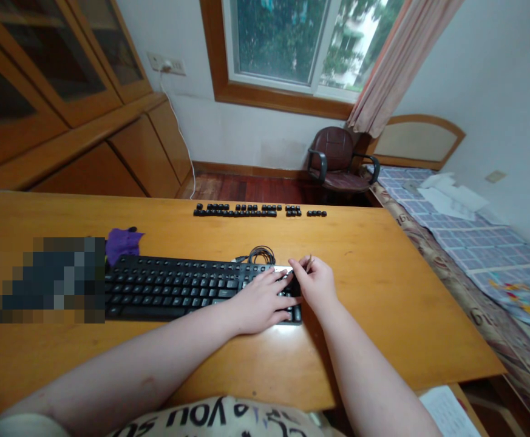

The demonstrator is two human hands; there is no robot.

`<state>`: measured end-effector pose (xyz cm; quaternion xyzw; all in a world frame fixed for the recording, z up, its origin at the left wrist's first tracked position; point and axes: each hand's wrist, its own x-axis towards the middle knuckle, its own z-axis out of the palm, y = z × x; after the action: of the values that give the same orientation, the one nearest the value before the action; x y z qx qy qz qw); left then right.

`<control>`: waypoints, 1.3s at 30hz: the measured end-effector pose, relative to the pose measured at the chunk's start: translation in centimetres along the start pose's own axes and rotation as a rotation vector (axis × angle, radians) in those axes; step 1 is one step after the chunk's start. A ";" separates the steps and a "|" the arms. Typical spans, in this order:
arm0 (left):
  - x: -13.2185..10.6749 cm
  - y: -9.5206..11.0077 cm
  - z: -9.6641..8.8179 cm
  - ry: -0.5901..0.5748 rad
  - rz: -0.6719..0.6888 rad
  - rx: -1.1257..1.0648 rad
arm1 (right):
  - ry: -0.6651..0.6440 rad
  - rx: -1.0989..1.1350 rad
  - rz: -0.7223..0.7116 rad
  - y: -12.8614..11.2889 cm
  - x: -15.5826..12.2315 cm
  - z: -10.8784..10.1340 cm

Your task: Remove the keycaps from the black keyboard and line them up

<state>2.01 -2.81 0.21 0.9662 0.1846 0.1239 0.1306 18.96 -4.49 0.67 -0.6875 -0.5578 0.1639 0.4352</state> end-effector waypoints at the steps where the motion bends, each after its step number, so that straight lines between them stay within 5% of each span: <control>1: 0.0 0.0 0.0 0.001 -0.002 -0.002 | 0.015 0.013 0.011 0.1 0.0 0.0; 11: 0.0 0.0 0.0 0.012 -0.005 -0.022 | 0.121 -0.248 -0.083 -0.5 -0.2 -0.1; 24: 0.1 0.0 -0.1 0.008 0.011 -0.020 | 0.091 -0.181 -0.160 -0.9 -0.6 -0.4; 32: 0.2 0.0 0.1 -0.016 0.033 0.032 | -0.265 -0.243 -0.164 -1.1 -0.3 -0.6; 39: 0.2 0.0 -0.1 0.005 0.030 0.035 | -0.066 -0.231 -0.097 -0.7 -0.6 0.2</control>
<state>2.19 -2.69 0.32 0.9706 0.1726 0.1251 0.1114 18.21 -4.93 0.91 -0.6997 -0.6194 0.0996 0.3418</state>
